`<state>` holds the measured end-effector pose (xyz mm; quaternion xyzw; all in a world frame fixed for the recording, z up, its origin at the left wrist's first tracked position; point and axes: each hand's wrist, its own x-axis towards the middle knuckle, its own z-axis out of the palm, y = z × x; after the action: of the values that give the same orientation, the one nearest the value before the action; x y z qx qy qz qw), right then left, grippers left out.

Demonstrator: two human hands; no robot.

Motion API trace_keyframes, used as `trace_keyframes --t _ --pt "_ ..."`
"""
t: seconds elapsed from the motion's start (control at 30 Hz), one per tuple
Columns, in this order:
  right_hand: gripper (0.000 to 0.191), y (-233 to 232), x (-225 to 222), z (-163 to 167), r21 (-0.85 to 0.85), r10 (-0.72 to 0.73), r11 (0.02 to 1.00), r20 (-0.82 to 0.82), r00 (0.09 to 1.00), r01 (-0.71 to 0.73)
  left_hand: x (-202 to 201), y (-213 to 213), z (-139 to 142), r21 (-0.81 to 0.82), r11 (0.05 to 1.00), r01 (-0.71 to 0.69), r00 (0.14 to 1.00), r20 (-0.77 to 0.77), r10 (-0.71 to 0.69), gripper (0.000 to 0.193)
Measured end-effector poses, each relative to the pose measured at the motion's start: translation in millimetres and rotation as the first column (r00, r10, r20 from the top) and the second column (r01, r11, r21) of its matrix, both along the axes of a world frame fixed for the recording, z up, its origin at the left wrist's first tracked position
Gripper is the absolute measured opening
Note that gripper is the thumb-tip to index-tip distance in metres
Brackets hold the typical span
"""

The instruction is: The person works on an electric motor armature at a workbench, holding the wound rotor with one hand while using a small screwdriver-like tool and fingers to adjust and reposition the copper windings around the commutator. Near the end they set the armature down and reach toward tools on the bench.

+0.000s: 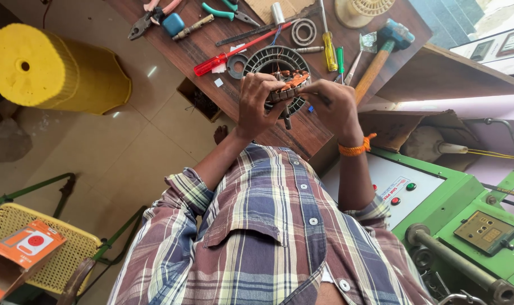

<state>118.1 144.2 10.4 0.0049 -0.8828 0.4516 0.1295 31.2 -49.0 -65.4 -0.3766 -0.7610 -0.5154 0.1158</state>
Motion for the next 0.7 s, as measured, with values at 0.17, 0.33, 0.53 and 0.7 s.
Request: trace_keyframes --t 0.17,0.33,0.53,0.7 --pt "0.010 1 -24 13 0.022 0.128 0.992 -0.060 0.990 -0.127 -1 -1 -2 0.016 1.000 0.009 1.000 0.016 -0.009 0.038" --pt "0.012 -1 -17 12 0.037 0.093 0.995 -0.042 0.995 -0.091 1 -2 -3 0.006 1.000 -0.026 0.999 -0.032 0.026 0.039" --pt "0.012 2 -17 8 0.032 0.096 0.995 -0.058 0.994 -0.094 4 -4 -4 0.032 0.999 -0.020 1.000 -0.004 0.021 0.037" --pt "0.009 4 -31 10 0.040 0.136 0.990 -0.015 0.991 -0.135 5 -5 -6 0.046 0.999 -0.014 1.000 0.007 0.014 0.037"
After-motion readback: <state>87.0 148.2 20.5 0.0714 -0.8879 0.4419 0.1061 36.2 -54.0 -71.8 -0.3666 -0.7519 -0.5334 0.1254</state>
